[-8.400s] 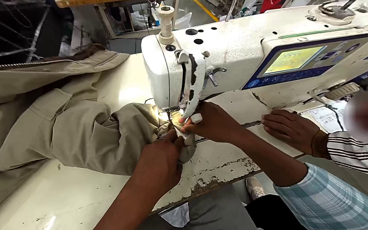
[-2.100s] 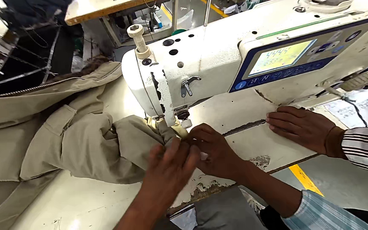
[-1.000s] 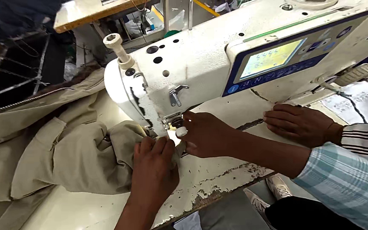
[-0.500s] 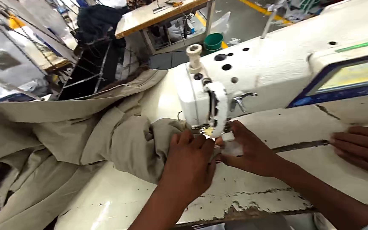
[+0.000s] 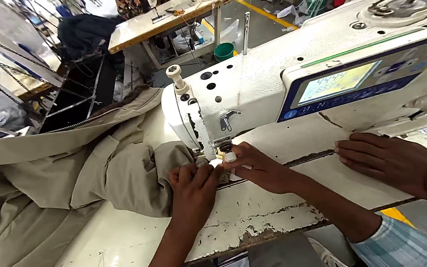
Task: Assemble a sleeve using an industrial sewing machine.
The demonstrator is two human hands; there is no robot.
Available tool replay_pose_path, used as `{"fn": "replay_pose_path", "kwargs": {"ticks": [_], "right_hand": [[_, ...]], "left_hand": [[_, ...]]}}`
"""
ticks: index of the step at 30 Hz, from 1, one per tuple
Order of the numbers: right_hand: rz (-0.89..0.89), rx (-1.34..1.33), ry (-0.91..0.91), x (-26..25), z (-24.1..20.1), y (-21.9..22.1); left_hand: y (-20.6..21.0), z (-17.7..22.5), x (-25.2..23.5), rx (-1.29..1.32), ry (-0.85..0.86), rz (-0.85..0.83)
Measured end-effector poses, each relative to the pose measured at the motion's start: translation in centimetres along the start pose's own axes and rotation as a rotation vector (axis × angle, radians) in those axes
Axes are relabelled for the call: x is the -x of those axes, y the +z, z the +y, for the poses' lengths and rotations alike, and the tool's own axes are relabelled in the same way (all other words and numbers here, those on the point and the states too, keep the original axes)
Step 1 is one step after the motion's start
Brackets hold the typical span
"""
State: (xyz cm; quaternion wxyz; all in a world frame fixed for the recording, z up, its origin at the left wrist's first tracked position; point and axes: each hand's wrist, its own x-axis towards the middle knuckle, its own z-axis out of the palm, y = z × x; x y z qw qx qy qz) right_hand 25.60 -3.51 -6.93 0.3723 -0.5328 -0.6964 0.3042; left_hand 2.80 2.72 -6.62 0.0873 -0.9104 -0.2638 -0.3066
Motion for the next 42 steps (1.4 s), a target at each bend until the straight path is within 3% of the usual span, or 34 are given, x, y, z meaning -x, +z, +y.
{"fn": "replay_pose_path", "kwargs": {"ticks": [4,10,15,21,28,33,36,39,42], "right_hand": [[0.161,0.302,-0.189,-1.1,0.6,-0.2],[0.417,0.500,-0.377,-2.8,1.3,0.4],[0.304,0.513,-0.635,-3.0,2.3,1.5],[0.168,0.279,-0.510,-3.2,2.4,1.2],[0.412,0.437,-0.322,-2.9,1.6,2.3],[0.476,0.393,-0.042,-3.3,1.2,1.9],[0.463,0.440,-0.153,-2.9,0.9,2.2],[0.327,0.309,-0.398,-2.1,1.5,2.4],[0.217,0.282,-0.503,-2.1,1.2,1.9]], "left_hand": [[0.6,0.0,0.2,0.036,0.043,0.084],[1.5,-0.2,0.9,0.103,0.067,0.139],[1.3,-0.6,0.6,0.109,0.130,0.155],[-1.1,1.1,-1.4,-0.127,0.199,-0.016],[-2.0,1.9,-3.2,-0.259,0.099,-0.346],[-4.4,3.8,-2.1,-0.272,0.217,-0.356],[-3.0,1.5,-1.2,-0.212,0.217,-0.283],[-2.4,-0.3,-0.3,-0.152,0.188,-0.237],[-2.0,-0.8,0.1,-0.095,0.177,-0.202]]}}
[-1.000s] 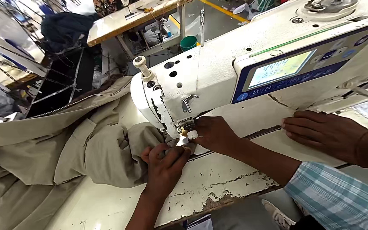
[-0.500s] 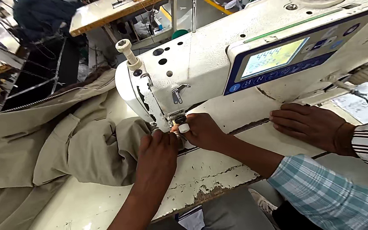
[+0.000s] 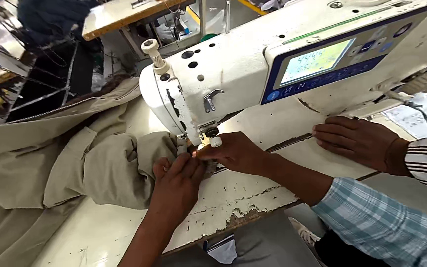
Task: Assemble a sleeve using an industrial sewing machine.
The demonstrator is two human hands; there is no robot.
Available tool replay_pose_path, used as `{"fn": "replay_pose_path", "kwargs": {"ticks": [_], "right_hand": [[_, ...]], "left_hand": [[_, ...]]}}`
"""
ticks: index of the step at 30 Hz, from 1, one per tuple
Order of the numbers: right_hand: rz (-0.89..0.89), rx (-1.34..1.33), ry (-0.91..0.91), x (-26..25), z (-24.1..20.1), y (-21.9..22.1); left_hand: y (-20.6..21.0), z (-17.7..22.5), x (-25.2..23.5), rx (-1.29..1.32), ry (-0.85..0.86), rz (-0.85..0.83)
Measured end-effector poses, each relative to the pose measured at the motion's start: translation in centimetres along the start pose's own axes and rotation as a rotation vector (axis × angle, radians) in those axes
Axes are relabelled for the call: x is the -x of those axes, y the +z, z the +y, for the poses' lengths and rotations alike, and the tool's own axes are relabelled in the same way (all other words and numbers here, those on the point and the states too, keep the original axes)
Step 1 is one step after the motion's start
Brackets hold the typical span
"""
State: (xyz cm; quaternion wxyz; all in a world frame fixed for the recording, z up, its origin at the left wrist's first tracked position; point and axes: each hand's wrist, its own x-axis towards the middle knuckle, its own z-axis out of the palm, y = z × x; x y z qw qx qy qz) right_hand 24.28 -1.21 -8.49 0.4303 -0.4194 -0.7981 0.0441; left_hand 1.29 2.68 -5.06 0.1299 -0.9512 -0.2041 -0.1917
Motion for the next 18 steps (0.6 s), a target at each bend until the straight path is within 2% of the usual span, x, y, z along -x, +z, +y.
{"fn": "replay_pose_path", "kwargs": {"ticks": [5,10,18], "right_hand": [[-0.020,-0.022,0.000,0.0,0.1,0.2],[-0.164,-0.173,0.080,-0.6,0.8,-0.7],[-0.132,0.046,-0.007,-0.6,0.5,-0.8]], "left_hand": [[0.2,-0.2,-0.1,0.092,0.013,0.012],[0.1,-0.5,-0.2,0.098,0.004,-0.047],[-0.3,-0.3,-0.8,0.069,-0.002,-0.071]]}}
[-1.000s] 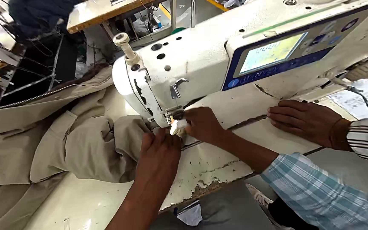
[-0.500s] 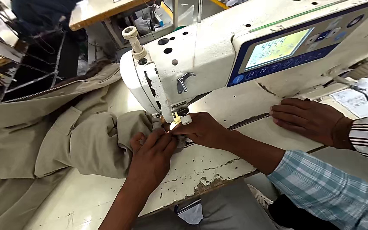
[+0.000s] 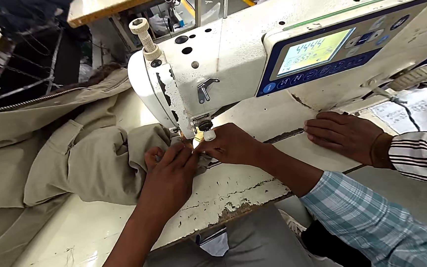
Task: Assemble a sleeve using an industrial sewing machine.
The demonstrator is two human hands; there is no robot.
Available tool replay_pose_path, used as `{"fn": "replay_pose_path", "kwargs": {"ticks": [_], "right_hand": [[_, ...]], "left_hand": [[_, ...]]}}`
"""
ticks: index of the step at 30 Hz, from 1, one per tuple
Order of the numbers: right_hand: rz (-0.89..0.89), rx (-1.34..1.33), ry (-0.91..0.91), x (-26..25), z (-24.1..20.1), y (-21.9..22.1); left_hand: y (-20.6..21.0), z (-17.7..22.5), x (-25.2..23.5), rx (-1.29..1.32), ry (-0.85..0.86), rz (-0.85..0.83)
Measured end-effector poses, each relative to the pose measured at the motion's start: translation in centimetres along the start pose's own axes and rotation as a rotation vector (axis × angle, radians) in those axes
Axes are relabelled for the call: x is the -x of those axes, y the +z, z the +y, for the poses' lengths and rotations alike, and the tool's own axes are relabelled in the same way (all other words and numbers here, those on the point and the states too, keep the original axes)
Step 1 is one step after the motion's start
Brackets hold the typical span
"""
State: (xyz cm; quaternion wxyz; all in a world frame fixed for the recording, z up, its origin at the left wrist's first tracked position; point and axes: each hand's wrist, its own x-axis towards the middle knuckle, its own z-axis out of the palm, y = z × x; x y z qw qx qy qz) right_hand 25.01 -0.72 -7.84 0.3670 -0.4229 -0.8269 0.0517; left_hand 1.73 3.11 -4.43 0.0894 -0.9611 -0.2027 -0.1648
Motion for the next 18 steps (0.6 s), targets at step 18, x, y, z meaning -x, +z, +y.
{"fn": "replay_pose_path", "kwargs": {"ticks": [18], "right_hand": [[0.087,-0.072,0.173,0.0,-0.9,1.2]], "left_hand": [[-1.7,-7.3,-2.0,-0.078,0.047,-0.031]]}}
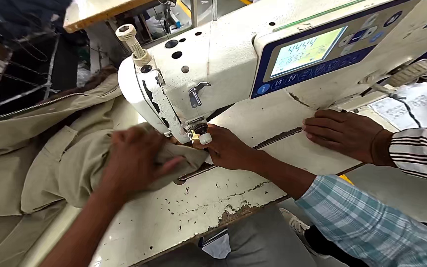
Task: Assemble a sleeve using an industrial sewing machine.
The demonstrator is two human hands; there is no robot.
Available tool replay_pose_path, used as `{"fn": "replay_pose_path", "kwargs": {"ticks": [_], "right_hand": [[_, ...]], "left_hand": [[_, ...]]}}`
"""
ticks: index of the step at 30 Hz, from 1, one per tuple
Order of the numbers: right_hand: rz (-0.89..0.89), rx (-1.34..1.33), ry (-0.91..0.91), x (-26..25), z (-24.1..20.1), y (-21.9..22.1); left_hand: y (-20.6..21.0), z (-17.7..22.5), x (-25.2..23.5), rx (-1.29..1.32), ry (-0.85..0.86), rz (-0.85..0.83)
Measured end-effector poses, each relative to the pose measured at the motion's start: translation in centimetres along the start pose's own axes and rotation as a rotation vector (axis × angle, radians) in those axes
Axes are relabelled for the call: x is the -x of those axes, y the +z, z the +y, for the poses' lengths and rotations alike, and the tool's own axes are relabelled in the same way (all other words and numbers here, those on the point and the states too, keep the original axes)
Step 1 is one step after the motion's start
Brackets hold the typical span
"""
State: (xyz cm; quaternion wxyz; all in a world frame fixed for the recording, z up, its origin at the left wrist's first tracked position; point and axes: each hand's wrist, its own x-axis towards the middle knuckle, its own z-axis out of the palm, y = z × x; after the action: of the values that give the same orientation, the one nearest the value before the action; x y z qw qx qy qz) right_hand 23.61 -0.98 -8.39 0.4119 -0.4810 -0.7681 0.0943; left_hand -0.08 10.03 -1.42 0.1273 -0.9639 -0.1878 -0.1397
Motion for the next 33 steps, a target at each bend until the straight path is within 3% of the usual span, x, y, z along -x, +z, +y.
{"fn": "replay_pose_path", "kwargs": {"ticks": [2,4,7,10,13,20,26,30,33], "right_hand": [[0.016,0.013,-0.016,-0.3,0.0,0.1],[0.017,0.008,-0.002,-0.3,0.2,0.2],[-0.006,-0.010,0.016,-0.3,0.4,0.0],[-0.072,-0.058,-0.001,-0.3,0.8,-0.6],[-0.109,-0.070,0.043,-0.3,0.7,-0.6],[0.213,0.073,0.156,-0.7,0.7,0.0],[0.103,0.044,-0.076,0.0,0.6,0.1],[0.056,0.164,-0.229,0.0,0.0,-0.3],[0.083,0.222,-0.167,0.3,0.2,0.3]], "left_hand": [[0.0,-3.5,-0.6,-0.081,0.041,0.003],[0.3,-3.5,-1.0,-0.055,0.011,0.004],[0.3,0.8,-0.5,0.031,-0.074,-0.028],[0.2,5.3,0.3,0.058,-0.028,-0.054],[0.7,6.4,0.0,0.086,-0.037,-0.069],[-1.6,7.1,1.8,0.060,0.011,-0.044],[-0.2,6.6,1.6,0.120,-0.021,-0.004],[-0.1,6.3,1.4,0.138,-0.042,0.011],[-0.1,6.2,1.3,0.142,-0.020,0.010]]}}
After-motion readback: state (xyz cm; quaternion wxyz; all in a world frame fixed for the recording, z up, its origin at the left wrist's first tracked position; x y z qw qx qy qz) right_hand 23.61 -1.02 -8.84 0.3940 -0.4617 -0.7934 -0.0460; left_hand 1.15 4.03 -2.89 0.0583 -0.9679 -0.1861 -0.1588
